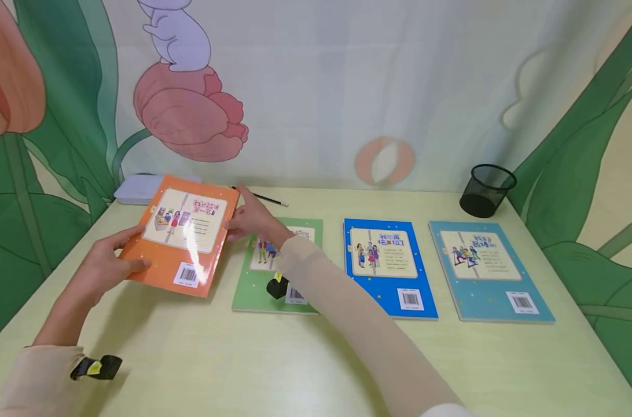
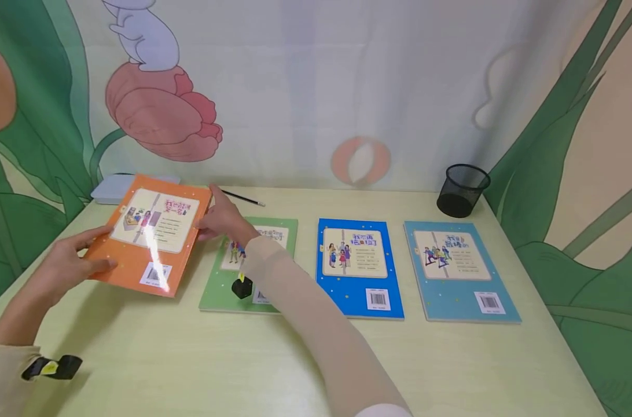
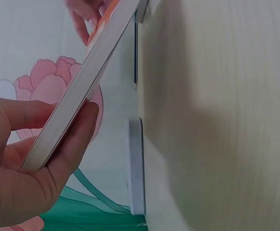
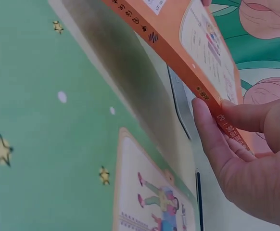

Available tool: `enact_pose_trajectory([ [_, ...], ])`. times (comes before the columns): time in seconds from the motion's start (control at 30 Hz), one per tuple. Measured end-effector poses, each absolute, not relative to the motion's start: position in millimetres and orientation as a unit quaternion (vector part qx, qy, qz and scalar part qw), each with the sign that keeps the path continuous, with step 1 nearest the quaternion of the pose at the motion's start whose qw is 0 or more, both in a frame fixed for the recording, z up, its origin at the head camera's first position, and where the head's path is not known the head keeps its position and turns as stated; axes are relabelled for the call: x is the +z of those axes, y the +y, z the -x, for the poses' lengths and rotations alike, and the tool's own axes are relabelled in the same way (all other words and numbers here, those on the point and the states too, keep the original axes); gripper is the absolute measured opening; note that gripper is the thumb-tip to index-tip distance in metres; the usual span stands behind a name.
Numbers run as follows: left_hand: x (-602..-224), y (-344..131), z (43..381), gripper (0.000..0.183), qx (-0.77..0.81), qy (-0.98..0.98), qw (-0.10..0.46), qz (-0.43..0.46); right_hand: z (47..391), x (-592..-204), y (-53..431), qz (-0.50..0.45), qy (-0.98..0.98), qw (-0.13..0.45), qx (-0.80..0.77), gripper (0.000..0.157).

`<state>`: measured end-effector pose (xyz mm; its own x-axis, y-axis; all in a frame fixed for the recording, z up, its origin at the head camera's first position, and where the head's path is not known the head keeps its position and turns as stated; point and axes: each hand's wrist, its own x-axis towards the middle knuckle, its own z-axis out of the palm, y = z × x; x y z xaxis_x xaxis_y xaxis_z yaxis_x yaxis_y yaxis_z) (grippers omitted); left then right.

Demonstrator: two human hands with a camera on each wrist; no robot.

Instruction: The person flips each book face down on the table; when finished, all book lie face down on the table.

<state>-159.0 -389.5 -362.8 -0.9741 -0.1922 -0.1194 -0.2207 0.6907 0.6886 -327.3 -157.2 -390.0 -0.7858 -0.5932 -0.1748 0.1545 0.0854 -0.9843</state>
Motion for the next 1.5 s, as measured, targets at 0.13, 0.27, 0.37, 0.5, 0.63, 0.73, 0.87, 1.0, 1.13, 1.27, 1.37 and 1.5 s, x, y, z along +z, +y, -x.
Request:
enact_pose_trajectory([
  [0.13, -371, -397, 164, 0.081, 0.370, 0.920, 0.053, 0.114, 327, -396, -159, 0.146, 0.691, 0.287, -0.648, 0.103],
  [0.27, -380, -402, 168, 0.085, 0.358, 0.924, 0.081, 0.112, 329, -403, -160, 0.137, 0.711, 0.286, -0.628, 0.102],
  [0.37, -385, -404, 170, 0.087, 0.348, 0.925, 0.098, 0.112, 331, -407, -161, 0.132, 0.727, 0.285, -0.611, 0.102],
  [0.5, -388, -406, 172, 0.089, 0.340, 0.927, 0.114, 0.110, 331, -408, -162, 0.132, 0.742, 0.276, -0.596, 0.101],
  [0.63, -390, -409, 175, 0.092, 0.339, 0.924, 0.136, 0.109, 330, -407, -164, 0.131, 0.765, 0.263, -0.572, 0.098],
  [0.73, -392, -411, 178, 0.093, 0.340, 0.921, 0.156, 0.110, 330, -406, -165, 0.128, 0.785, 0.257, -0.550, 0.095],
  [0.87, -394, -412, 180, 0.092, 0.332, 0.921, 0.174, 0.109, 330, -405, -166, 0.129, 0.804, 0.252, -0.523, 0.093],
  [1.0, -395, -411, 183, 0.090, 0.321, 0.924, 0.182, 0.102, 330, -405, -166, 0.134, 0.811, 0.249, -0.512, 0.091],
  [1.13, -395, -407, 184, 0.089, 0.308, 0.925, 0.194, 0.104, 331, -405, -165, 0.135, 0.821, 0.253, -0.493, 0.090],
  [1.27, -395, -404, 184, 0.088, 0.292, 0.930, 0.197, 0.108, 331, -402, -164, 0.145, 0.826, 0.263, -0.478, 0.088],
  [1.37, -394, -402, 183, 0.088, 0.277, 0.934, 0.195, 0.114, 332, -398, -164, 0.159, 0.834, 0.266, -0.456, 0.084],
  [1.5, -397, -402, 183, 0.090, 0.256, 0.939, 0.191, 0.128, 333, -395, -164, 0.175, 0.845, 0.264, -0.430, 0.083],
])
